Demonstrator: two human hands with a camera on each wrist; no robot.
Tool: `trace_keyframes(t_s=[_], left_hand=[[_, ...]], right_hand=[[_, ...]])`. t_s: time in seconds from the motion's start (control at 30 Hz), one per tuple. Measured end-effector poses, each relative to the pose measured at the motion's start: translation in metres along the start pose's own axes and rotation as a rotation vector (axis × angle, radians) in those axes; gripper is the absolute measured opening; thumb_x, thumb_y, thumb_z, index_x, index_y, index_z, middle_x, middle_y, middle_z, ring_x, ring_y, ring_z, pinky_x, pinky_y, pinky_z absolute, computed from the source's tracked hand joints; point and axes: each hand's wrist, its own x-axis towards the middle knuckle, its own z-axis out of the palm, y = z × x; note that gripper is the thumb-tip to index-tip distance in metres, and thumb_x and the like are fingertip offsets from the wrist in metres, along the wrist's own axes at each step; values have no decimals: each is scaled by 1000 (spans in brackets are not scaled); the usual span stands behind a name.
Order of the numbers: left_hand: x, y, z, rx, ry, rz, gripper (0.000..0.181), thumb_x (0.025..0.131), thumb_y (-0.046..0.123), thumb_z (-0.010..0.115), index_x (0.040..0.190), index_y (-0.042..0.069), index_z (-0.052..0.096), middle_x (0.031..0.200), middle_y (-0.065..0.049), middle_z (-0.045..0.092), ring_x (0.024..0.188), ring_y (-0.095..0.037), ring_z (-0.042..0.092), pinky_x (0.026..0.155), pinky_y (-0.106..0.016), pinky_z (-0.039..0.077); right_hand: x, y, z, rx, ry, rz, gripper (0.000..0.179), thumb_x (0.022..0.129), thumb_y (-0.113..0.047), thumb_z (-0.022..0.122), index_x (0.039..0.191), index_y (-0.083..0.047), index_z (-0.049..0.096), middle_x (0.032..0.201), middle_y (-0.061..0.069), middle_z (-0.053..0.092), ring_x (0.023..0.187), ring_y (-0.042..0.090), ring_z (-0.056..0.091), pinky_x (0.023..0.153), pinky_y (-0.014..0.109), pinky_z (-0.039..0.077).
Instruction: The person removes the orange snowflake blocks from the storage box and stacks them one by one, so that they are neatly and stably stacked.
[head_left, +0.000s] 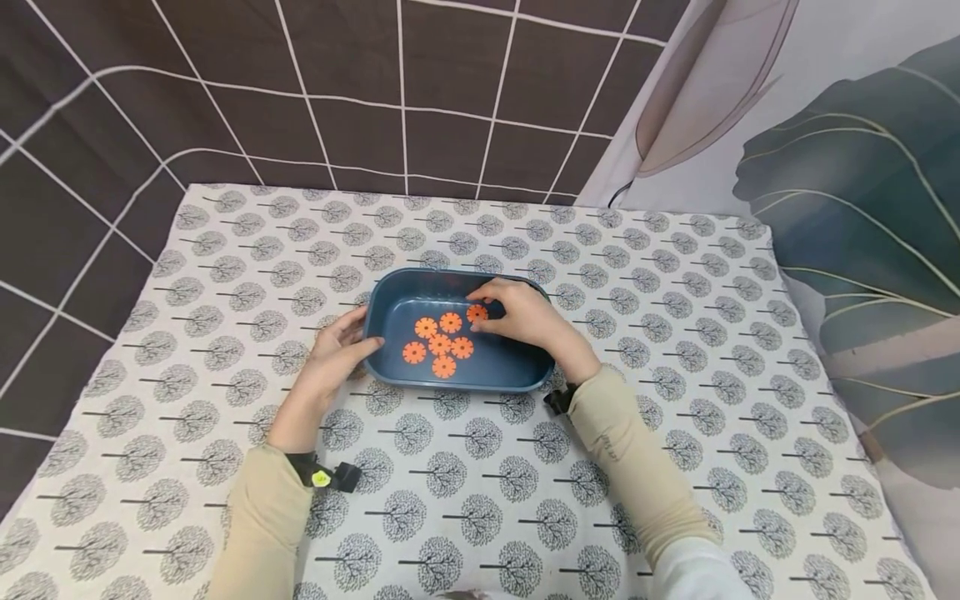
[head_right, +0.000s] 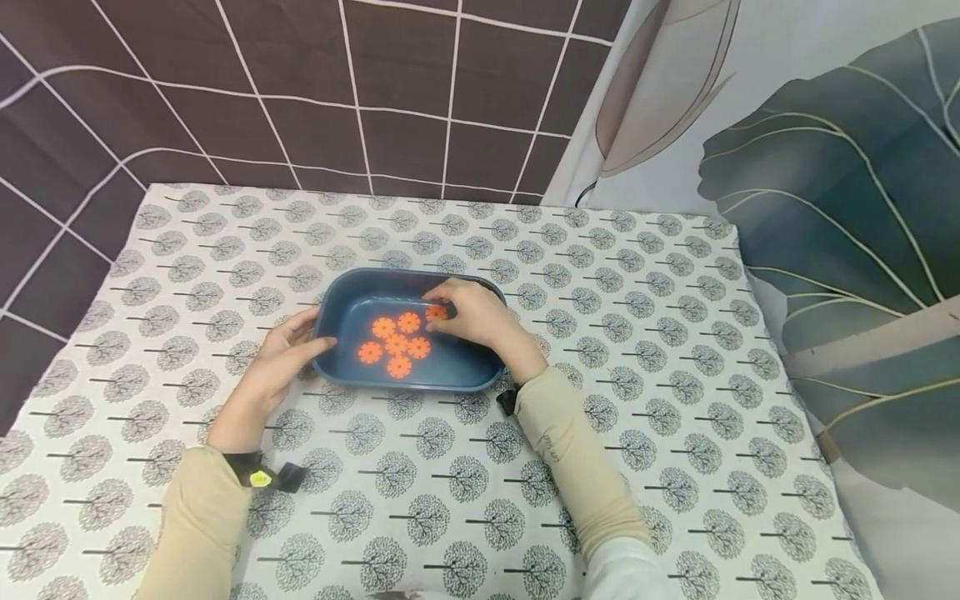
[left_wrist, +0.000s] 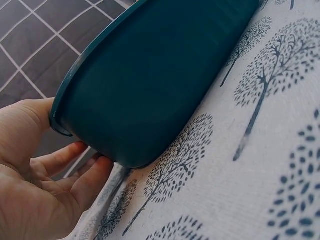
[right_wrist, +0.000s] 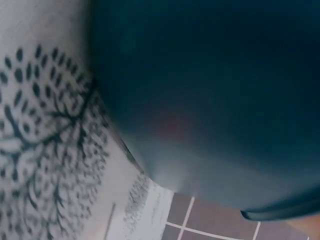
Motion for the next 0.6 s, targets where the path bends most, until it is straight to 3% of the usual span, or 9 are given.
trace_keyframes(t_s=[0.23,0.6], left_hand=[[0,-1,-2,-4,-4,1,69,86,6,60,147,12,27,147,-14,35,131,-27,38,90,-20,47],[0,-1,-2,1,-6,13,70,86,6,60,147,12,27,147,-12,36,130,-26,39,95,-26,45]], right_hand=[[4,-1,8,-54,-35,26,45,81,-29,73,121,-10,62,118,8,60,102,21,58,88,37,49],[7,-1,15,-88,-53,44,44,83,-28,71,122,-11,62,121,8,59,106,22,57,91,38,48]])
